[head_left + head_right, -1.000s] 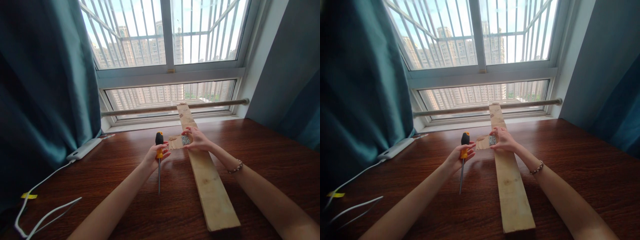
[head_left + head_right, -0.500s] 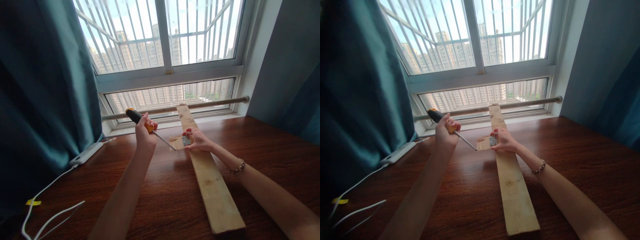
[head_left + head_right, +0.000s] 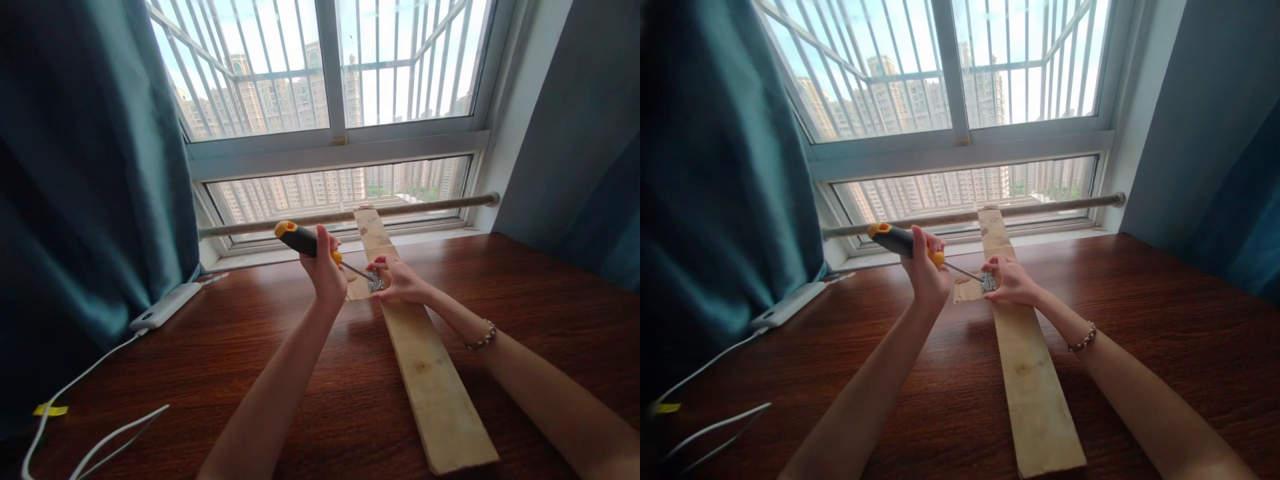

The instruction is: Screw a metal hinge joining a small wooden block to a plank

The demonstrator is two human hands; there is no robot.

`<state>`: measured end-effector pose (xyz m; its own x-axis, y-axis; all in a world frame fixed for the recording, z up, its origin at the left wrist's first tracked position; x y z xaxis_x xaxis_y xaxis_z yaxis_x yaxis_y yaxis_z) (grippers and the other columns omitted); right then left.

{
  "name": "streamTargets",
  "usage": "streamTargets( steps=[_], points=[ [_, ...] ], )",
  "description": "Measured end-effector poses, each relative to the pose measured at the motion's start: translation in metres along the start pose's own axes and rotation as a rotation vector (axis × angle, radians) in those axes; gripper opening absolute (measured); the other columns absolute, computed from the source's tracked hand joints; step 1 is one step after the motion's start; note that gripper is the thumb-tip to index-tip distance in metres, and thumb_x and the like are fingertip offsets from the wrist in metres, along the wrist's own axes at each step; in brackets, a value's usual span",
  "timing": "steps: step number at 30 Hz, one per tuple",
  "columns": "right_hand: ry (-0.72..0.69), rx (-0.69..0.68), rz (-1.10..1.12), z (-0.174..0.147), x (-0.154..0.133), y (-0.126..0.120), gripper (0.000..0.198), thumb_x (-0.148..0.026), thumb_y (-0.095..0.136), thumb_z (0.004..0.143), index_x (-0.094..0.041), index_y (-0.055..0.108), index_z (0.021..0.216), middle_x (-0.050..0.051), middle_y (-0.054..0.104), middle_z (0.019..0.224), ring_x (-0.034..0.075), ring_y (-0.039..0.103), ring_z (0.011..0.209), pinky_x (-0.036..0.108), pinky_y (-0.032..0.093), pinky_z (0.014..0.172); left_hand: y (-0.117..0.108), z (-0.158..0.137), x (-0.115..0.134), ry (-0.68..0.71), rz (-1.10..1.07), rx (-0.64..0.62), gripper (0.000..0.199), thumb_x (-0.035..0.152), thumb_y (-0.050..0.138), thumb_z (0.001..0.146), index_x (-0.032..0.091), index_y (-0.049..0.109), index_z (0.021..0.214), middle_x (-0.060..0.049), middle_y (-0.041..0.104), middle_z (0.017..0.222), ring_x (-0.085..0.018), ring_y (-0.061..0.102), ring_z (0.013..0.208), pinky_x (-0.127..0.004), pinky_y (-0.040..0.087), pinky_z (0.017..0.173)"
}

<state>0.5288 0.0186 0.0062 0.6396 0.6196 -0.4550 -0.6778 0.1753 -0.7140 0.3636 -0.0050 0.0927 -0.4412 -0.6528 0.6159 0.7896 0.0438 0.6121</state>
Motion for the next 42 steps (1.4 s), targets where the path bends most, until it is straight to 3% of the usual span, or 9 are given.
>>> streamTargets(
  steps=[8, 16, 24, 29, 37, 42],
  points=[
    [-0.004, 0.001, -0.019, 0.000, 0.002, 0.001, 0.063, -0.036, 0.079, 0.051, -0.020, 0.051, 0.105, 0.008, 0.058, 0.110, 0.025, 0.052, 0.104, 0.039, 0.040, 0.091, -0.003, -0.002, -0.007, -0.060, -0.005, -0.022, 0.040, 0.046, 0.063, 0.069, 0.019, 0.035, 0.058, 0.007, 0.034, 0.051, -0.004, 0.037, 0.045, -0.019, 0.030, 0.045],
    [0.005, -0.013, 0.018, 0.000, 0.000, 0.000, 0.064, -0.036, 0.078, 0.051, -0.019, 0.049, 0.105, 0.009, 0.058, 0.110, 0.025, 0.051, 0.106, 0.039, 0.040, 0.091, -0.006, 0.004, -0.010, -0.058, 0.089, -0.066, 0.034, 0.045, 0.064, 0.068, 0.019, 0.043, 0.063, 0.006, 0.040, 0.054, -0.005, 0.041, 0.046, -0.018, 0.036, 0.049],
    [0.000, -0.018, 0.026, 0.000, 0.001, 0.000, 0.062, -0.034, 0.079, 0.051, -0.020, 0.048, 0.103, 0.008, 0.058, 0.111, 0.026, 0.052, 0.105, 0.040, 0.040, 0.091, -0.011, 0.027, 0.002, -0.059, 0.421, -0.371, 0.024, 0.031, 0.074, 0.056, 0.015, 0.060, 0.066, 0.004, 0.053, 0.057, -0.006, 0.047, 0.048, -0.018, 0.037, 0.047],
    [0.017, -0.027, 0.058, 0.000, -0.001, 0.000, 0.068, -0.035, 0.078, 0.051, -0.019, 0.042, 0.107, 0.008, 0.059, 0.109, 0.026, 0.052, 0.105, 0.039, 0.040, 0.090, -0.011, 0.033, 0.013, -0.053, 0.532, -0.558, 0.034, 0.020, 0.079, 0.046, 0.014, 0.064, 0.075, 0.003, 0.054, 0.058, -0.008, 0.047, 0.050, -0.018, 0.037, 0.047],
    [0.008, -0.018, 0.085, 0.000, 0.000, 0.001, 0.069, -0.035, 0.077, 0.051, -0.020, 0.041, 0.107, 0.006, 0.061, 0.107, 0.023, 0.053, 0.104, 0.037, 0.039, 0.089, -0.014, 0.038, 0.021, -0.011, 0.611, -0.508, 0.039, 0.012, 0.081, 0.036, 0.014, 0.061, 0.070, 0.005, 0.054, 0.054, -0.009, 0.048, 0.052, -0.018, 0.037, 0.049],
    [0.020, -0.025, 0.079, 0.000, 0.000, 0.000, 0.067, -0.032, 0.077, 0.050, -0.020, 0.042, 0.106, 0.006, 0.060, 0.106, 0.023, 0.053, 0.103, 0.038, 0.039, 0.090, -0.012, 0.035, 0.021, -0.089, 0.425, -0.605, 0.052, 0.014, 0.079, 0.044, 0.016, 0.054, 0.089, 0.001, 0.060, 0.068, -0.015, 0.061, 0.067, -0.024, 0.047, 0.059]
  ],
)
Point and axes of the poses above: each hand's wrist, its own z-axis towards the middle knuckle, its own y-axis out of the palm, x = y × z, the point moved 2 cm from there along z, towards the middle knuckle
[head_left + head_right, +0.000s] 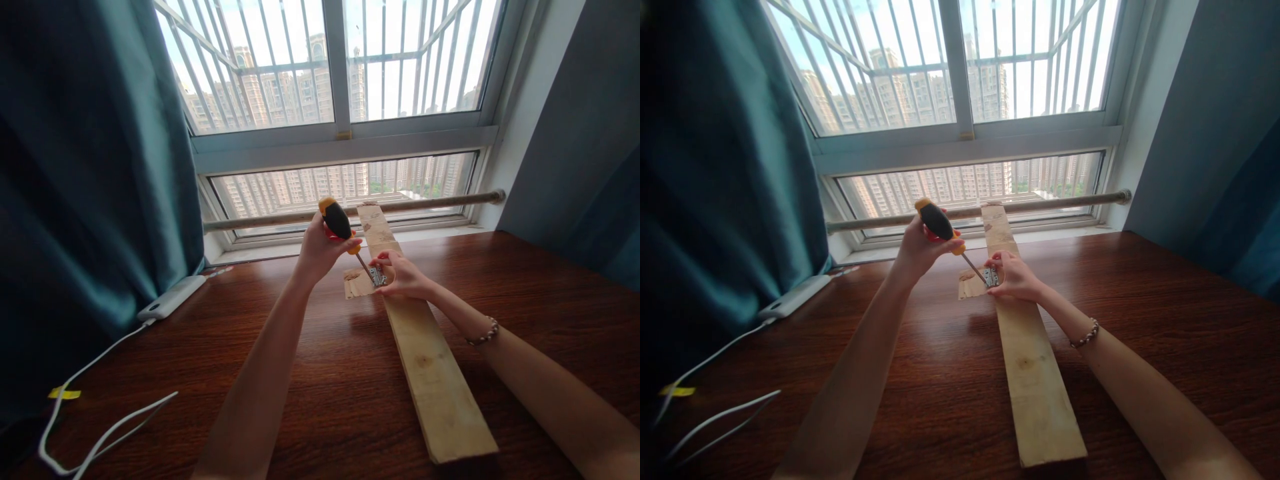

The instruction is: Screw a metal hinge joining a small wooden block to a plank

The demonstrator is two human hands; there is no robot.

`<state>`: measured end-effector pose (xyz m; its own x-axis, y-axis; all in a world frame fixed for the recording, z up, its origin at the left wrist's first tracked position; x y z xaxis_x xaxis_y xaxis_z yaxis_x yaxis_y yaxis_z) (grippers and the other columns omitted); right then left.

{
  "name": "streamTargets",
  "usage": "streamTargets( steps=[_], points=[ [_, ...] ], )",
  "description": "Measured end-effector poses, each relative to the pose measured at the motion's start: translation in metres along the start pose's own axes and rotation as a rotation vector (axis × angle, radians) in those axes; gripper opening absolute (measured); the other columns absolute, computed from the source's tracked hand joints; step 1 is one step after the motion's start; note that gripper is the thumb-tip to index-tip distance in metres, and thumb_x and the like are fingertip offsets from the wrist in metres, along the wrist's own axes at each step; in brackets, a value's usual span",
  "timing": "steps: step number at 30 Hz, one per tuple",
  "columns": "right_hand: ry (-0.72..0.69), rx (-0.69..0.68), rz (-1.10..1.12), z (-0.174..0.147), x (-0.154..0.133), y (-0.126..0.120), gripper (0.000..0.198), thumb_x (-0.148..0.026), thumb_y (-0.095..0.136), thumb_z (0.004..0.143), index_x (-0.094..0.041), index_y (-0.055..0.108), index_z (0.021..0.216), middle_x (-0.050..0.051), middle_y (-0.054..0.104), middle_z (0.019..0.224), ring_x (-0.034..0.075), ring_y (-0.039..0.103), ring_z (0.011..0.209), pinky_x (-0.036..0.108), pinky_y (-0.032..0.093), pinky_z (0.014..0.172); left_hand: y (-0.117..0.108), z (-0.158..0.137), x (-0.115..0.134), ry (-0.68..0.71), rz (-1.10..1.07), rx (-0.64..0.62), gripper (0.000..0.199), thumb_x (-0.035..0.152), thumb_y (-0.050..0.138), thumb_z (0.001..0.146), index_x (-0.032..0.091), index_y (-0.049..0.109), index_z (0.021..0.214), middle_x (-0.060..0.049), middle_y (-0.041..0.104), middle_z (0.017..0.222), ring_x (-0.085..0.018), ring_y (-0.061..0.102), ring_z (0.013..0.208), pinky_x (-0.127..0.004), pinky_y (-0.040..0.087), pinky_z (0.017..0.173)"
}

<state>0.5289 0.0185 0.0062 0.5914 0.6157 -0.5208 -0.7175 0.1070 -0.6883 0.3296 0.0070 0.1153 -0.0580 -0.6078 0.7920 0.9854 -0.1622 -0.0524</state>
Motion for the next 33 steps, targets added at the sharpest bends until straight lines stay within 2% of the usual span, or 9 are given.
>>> streamTargets(
  steps=[3, 5, 9, 12, 16, 20, 27, 29, 33],
  points=[
    [0.002, -0.014, -0.028, -0.001, -0.002, -0.001, 0.063, -0.031, 0.077, 0.052, -0.019, 0.044, 0.105, 0.007, 0.058, 0.109, 0.024, 0.052, 0.105, 0.038, 0.039, 0.091, 0.003, -0.002, -0.002, -0.010, -0.161, -0.082, 0.058, 0.012, 0.075, 0.050, 0.019, 0.045, 0.099, 0.001, 0.062, 0.075, -0.017, 0.063, 0.073, -0.029, 0.050, 0.065],
    [0.007, -0.016, -0.041, -0.001, -0.004, -0.002, 0.063, -0.032, 0.077, 0.052, -0.019, 0.044, 0.104, 0.008, 0.057, 0.110, 0.024, 0.051, 0.105, 0.038, 0.040, 0.091, 0.005, -0.003, -0.005, -0.018, -0.223, -0.075, 0.053, 0.012, 0.072, 0.054, 0.019, 0.042, 0.098, 0.001, 0.061, 0.077, -0.016, 0.063, 0.074, -0.030, 0.050, 0.067],
    [0.027, -0.011, -0.036, -0.001, -0.006, -0.002, 0.065, -0.030, 0.077, 0.052, -0.019, 0.042, 0.106, 0.007, 0.059, 0.108, 0.025, 0.051, 0.106, 0.039, 0.039, 0.091, 0.009, -0.004, -0.010, -0.040, -0.320, 0.036, 0.036, 0.017, 0.069, 0.060, 0.019, 0.043, 0.086, 0.004, 0.057, 0.072, -0.011, 0.060, 0.067, -0.027, 0.049, 0.063],
    [0.040, -0.015, -0.016, -0.001, -0.006, -0.001, 0.067, -0.028, 0.076, 0.051, -0.020, 0.040, 0.107, 0.006, 0.060, 0.109, 0.025, 0.050, 0.108, 0.040, 0.039, 0.092, 0.012, -0.004, -0.010, -0.070, -0.376, 0.135, 0.034, 0.022, 0.073, 0.058, 0.017, 0.046, 0.077, 0.006, 0.054, 0.067, -0.008, 0.058, 0.060, -0.026, 0.049, 0.063],
    [0.060, -0.033, 0.027, -0.001, -0.006, -0.001, 0.064, -0.029, 0.076, 0.053, -0.021, 0.039, 0.104, 0.007, 0.060, 0.109, 0.025, 0.052, 0.108, 0.040, 0.038, 0.092, 0.007, -0.002, -0.009, -0.065, -0.286, 0.191, 0.040, 0.022, 0.078, 0.049, 0.016, 0.053, 0.079, 0.004, 0.057, 0.068, -0.010, 0.059, 0.063, -0.027, 0.049, 0.064],
    [0.046, -0.026, -0.002, -0.002, -0.005, -0.001, 0.063, -0.029, 0.076, 0.053, -0.021, 0.039, 0.103, 0.007, 0.059, 0.110, 0.025, 0.052, 0.107, 0.040, 0.039, 0.092, 0.000, 0.000, -0.005, 0.027, -0.094, 0.172, 0.050, 0.023, 0.079, 0.047, 0.016, 0.055, 0.090, 0.000, 0.061, 0.074, -0.015, 0.062, 0.073, -0.028, 0.050, 0.066],
    [0.023, -0.022, -0.002, 0.000, -0.005, -0.001, 0.068, -0.027, 0.077, 0.051, -0.020, 0.039, 0.107, 0.007, 0.059, 0.109, 0.025, 0.052, 0.106, 0.040, 0.039, 0.092, 0.010, -0.006, 0.006, 0.152, -0.116, -0.044, 0.057, 0.021, 0.068, 0.063, 0.026, 0.040, 0.113, -0.002, 0.061, 0.091, -0.017, 0.063, 0.079, -0.033, 0.052, 0.072],
    [0.022, -0.020, 0.001, 0.001, -0.005, -0.001, 0.068, -0.028, 0.077, 0.051, -0.020, 0.039, 0.108, 0.007, 0.059, 0.108, 0.024, 0.052, 0.106, 0.040, 0.039, 0.092, 0.012, -0.007, 0.005, 0.177, -0.121, -0.052, 0.056, 0.020, 0.064, 0.067, 0.028, 0.036, 0.114, -0.001, 0.057, 0.091, -0.015, 0.062, 0.078, -0.032, 0.052, 0.072],
    [0.013, -0.022, 0.001, 0.001, -0.006, 0.000, 0.068, -0.028, 0.076, 0.052, -0.019, 0.039, 0.108, 0.007, 0.059, 0.108, 0.024, 0.053, 0.105, 0.039, 0.041, 0.091, 0.014, -0.008, -0.001, 0.197, -0.142, 0.015, 0.056, 0.019, 0.062, 0.069, 0.030, 0.029, 0.113, 0.002, 0.051, 0.088, -0.012, 0.059, 0.076, -0.031, 0.052, 0.070]
  ],
)
Point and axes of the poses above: each hand's wrist, its own z-axis towards the middle knuckle, its own y-axis out of the palm, x = y × z, the point moved 2 cm from there along z, towards the middle knuckle
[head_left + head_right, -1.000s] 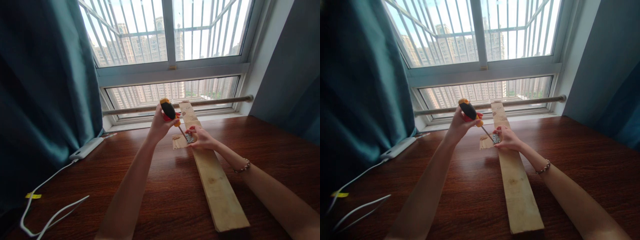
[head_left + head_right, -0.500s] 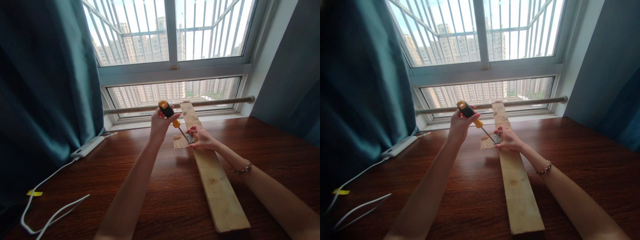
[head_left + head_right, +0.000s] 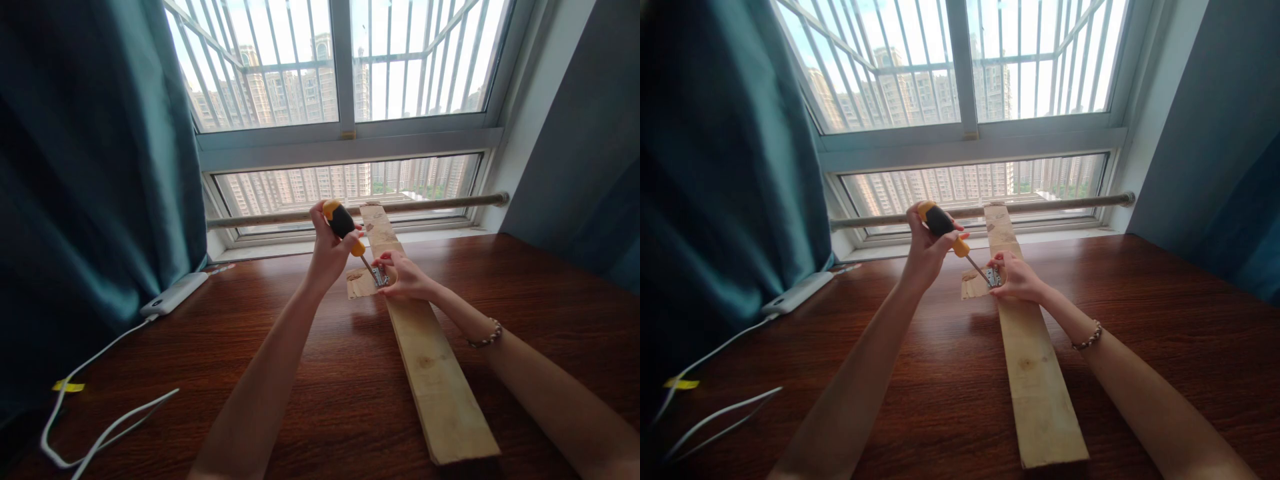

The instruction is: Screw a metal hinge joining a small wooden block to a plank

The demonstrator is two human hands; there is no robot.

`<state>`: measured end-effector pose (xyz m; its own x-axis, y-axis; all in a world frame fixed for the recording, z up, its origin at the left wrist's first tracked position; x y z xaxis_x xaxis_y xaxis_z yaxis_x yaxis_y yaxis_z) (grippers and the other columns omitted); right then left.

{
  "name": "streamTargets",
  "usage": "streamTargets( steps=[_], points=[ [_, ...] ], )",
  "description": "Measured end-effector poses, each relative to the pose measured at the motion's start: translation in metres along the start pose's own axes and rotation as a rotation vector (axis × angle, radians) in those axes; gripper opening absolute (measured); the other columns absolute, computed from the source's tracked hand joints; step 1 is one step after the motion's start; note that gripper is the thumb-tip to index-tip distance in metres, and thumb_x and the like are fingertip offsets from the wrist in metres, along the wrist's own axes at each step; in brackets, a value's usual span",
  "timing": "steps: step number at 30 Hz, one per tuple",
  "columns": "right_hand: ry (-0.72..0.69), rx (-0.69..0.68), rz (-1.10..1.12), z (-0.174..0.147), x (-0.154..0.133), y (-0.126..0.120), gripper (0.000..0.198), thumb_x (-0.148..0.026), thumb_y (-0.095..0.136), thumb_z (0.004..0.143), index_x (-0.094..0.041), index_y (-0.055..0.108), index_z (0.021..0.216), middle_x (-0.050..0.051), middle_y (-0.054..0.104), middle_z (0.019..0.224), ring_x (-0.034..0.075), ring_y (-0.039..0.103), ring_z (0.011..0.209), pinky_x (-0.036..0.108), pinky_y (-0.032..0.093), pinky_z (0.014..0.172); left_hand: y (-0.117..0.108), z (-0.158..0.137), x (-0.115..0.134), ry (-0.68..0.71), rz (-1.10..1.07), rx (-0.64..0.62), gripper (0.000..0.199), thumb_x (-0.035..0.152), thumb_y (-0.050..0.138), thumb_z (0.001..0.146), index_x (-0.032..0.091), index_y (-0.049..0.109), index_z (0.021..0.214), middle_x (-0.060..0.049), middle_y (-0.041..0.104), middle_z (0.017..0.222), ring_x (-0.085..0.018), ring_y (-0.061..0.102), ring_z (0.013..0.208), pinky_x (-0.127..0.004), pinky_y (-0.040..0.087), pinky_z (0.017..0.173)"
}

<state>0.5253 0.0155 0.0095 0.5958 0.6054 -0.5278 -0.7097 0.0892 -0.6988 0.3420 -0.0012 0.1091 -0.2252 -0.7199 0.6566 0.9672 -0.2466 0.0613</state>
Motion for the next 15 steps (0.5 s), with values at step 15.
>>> streamTargets(
  steps=[15],
  points=[
    [-0.011, 0.026, -0.035, -0.001, -0.003, -0.001, 0.066, -0.028, 0.076, 0.051, -0.019, 0.039, 0.105, 0.007, 0.060, 0.106, 0.023, 0.053, 0.103, 0.039, 0.039, 0.092, -0.009, 0.001, 0.006, 0.115, 0.382, 0.132, 0.052, 0.035, 0.078, 0.054, 0.025, 0.049, 0.096, 0.002, 0.047, 0.086, -0.012, 0.050, 0.076, -0.026, 0.042, 0.068]
  ],
)
Point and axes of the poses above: each hand's wrist, its own z-axis towards the middle knuckle, its own y-axis out of the palm, x = y × z, the point moved 2 cm from there along z, towards the middle knuckle
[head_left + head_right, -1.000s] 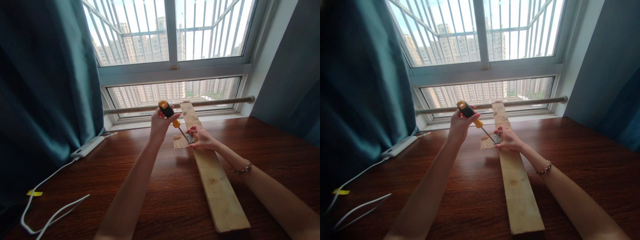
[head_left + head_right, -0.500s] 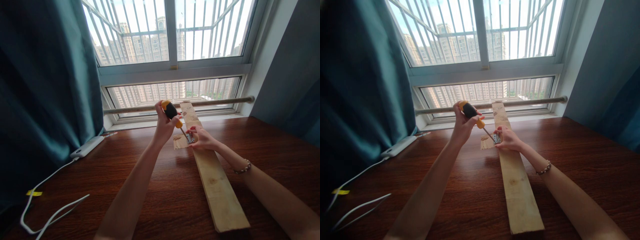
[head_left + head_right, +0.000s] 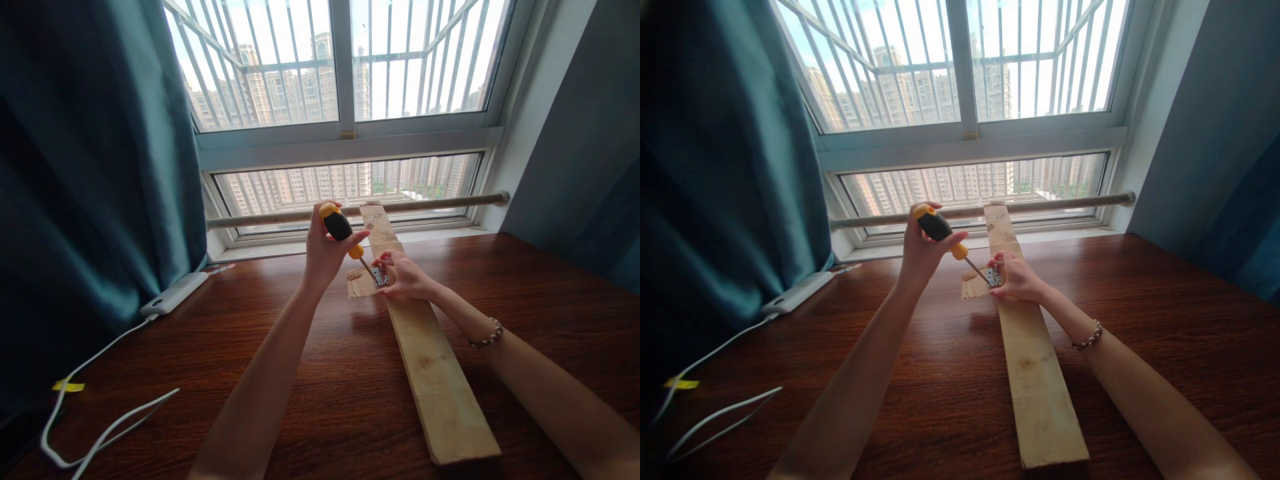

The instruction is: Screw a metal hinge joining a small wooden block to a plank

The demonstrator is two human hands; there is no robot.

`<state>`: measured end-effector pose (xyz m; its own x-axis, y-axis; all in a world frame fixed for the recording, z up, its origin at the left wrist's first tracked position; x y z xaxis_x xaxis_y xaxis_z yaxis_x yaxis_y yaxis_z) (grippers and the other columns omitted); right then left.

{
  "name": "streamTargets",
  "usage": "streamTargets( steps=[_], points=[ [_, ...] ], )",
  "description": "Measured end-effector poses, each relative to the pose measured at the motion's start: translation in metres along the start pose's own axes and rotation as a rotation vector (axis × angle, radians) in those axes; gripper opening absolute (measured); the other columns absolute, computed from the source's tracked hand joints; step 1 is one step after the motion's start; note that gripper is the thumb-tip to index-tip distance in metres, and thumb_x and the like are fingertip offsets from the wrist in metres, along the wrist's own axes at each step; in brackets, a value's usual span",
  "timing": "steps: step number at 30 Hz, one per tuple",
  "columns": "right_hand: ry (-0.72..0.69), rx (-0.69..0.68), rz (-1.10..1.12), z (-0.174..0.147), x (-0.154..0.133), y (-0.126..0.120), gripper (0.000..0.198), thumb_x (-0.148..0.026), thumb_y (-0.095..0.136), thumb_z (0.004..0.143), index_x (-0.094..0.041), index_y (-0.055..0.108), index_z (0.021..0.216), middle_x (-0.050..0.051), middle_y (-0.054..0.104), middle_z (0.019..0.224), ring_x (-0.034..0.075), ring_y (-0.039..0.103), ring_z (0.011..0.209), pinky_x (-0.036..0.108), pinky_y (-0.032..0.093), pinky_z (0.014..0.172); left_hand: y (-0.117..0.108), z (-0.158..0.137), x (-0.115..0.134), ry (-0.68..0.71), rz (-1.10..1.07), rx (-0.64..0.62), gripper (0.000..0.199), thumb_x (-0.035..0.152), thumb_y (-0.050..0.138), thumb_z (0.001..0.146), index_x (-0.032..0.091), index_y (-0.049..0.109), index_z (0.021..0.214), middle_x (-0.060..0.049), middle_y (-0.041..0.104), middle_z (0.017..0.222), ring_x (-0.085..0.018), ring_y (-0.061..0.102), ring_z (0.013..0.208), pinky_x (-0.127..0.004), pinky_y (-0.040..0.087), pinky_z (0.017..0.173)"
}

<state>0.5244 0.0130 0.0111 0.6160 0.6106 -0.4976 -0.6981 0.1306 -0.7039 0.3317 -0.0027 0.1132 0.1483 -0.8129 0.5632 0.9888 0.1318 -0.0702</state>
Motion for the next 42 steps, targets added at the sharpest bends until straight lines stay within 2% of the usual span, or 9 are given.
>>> streamTargets(
  steps=[7, 12, 15, 20, 24, 28, 32, 37, 42],
  points=[
    [-0.005, -0.013, 0.041, 0.001, 0.000, -0.001, 0.065, -0.030, 0.076, 0.051, -0.020, 0.041, 0.105, 0.007, 0.060, 0.105, 0.025, 0.054, 0.102, 0.041, 0.040, 0.091, -0.006, -0.002, 0.003, 0.031, 0.044, 0.064, 0.080, 0.040, 0.081, 0.044, 0.029, 0.046, 0.116, 0.000, 0.053, 0.097, -0.018, 0.053, 0.086, -0.030, 0.043, 0.075],
    [-0.026, -0.011, 0.022, 0.001, 0.001, 0.000, 0.064, -0.029, 0.075, 0.051, -0.020, 0.042, 0.105, 0.006, 0.059, 0.105, 0.024, 0.053, 0.102, 0.040, 0.039, 0.093, -0.003, -0.002, 0.007, 0.002, -0.042, -0.020, 0.089, 0.040, 0.080, 0.048, 0.030, 0.037, 0.125, -0.004, 0.055, 0.103, -0.019, 0.056, 0.085, -0.031, 0.047, 0.072],
    [-0.023, 0.004, 0.011, 0.002, 0.001, 0.002, 0.061, -0.026, 0.073, 0.054, -0.019, 0.042, 0.106, 0.006, 0.060, 0.104, 0.023, 0.053, 0.102, 0.039, 0.040, 0.092, 0.002, -0.004, 0.010, -0.036, -0.106, -0.078, 0.086, 0.038, 0.079, 0.052, 0.030, 0.036, 0.126, -0.005, 0.056, 0.100, -0.020, 0.058, 0.083, -0.030, 0.049, 0.067],
    [-0.046, -0.029, -0.030, 0.002, -0.002, 0.000, 0.060, -0.028, 0.073, 0.058, -0.019, 0.042, 0.109, 0.006, 0.058, 0.107, 0.023, 0.051, 0.105, 0.038, 0.041, 0.091, 0.007, -0.007, 0.011, -0.071, -0.143, -0.044, 0.069, 0.032, 0.077, 0.056, 0.031, 0.044, 0.117, -0.003, 0.055, 0.101, -0.019, 0.059, 0.082, -0.025, 0.050, 0.059],
    [-0.035, -0.061, -0.079, 0.003, -0.005, 0.001, 0.074, -0.037, 0.079, 0.048, -0.019, 0.042, 0.110, 0.008, 0.053, 0.109, 0.025, 0.048, 0.105, 0.038, 0.043, 0.088, 0.008, -0.007, 0.011, -0.078, -0.147, -0.036, 0.067, 0.028, 0.077, 0.056, 0.032, 0.045, 0.114, -0.002, 0.056, 0.099, -0.018, 0.059, 0.083, -0.023, 0.050, 0.057],
    [0.025, -0.086, -0.127, 0.005, -0.009, 0.010, 0.081, -0.024, 0.077, 0.044, -0.020, 0.040, 0.115, 0.007, 0.051, 0.104, 0.027, 0.044, 0.104, 0.038, 0.044, 0.085, 0.009, -0.008, 0.012, -0.089, -0.154, -0.029, 0.065, 0.026, 0.077, 0.055, 0.031, 0.046, 0.113, -0.001, 0.056, 0.098, -0.018, 0.059, 0.081, -0.021, 0.049, 0.055],
    [0.032, -0.062, -0.108, 0.004, -0.010, 0.015, 0.077, -0.014, 0.070, 0.047, -0.020, 0.038, 0.117, 0.006, 0.051, 0.103, 0.026, 0.042, 0.102, 0.036, 0.043, 0.085, 0.009, -0.007, 0.012, -0.087, -0.158, -0.029, 0.065, 0.026, 0.077, 0.055, 0.030, 0.046, 0.112, -0.002, 0.056, 0.099, -0.018, 0.059, 0.082, -0.022, 0.050, 0.056],
    [0.036, 0.021, -0.064, 0.002, -0.005, 0.015, 0.076, -0.027, 0.075, 0.048, -0.019, 0.038, 0.114, 0.006, 0.051, 0.105, 0.026, 0.044, 0.105, 0.039, 0.040, 0.090, 0.005, -0.004, 0.013, -0.058, -0.146, -0.052, 0.064, 0.027, 0.077, 0.055, 0.030, 0.046, 0.112, -0.001, 0.056, 0.097, -0.017, 0.060, 0.082, -0.025, 0.052, 0.063],
    [0.061, 0.077, 0.022, 0.000, -0.002, 0.016, 0.075, -0.029, 0.079, 0.046, -0.020, 0.039, 0.110, 0.007, 0.054, 0.104, 0.025, 0.051, 0.099, 0.039, 0.045, 0.085, -0.001, -0.003, 0.017, -0.051, -0.095, -0.090, 0.065, 0.032, 0.077, 0.055, 0.029, 0.046, 0.112, -0.002, 0.057, 0.096, -0.018, 0.060, 0.081, -0.025, 0.052, 0.062]
  ],
)
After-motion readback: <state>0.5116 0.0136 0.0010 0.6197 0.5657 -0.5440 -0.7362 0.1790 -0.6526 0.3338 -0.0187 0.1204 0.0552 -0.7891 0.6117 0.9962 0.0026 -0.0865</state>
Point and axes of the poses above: each hand's wrist, its own z-axis towards the middle knuckle, its own y-axis out of the palm, x = y × z, the point moved 2 cm from there along z, towards the middle knuckle
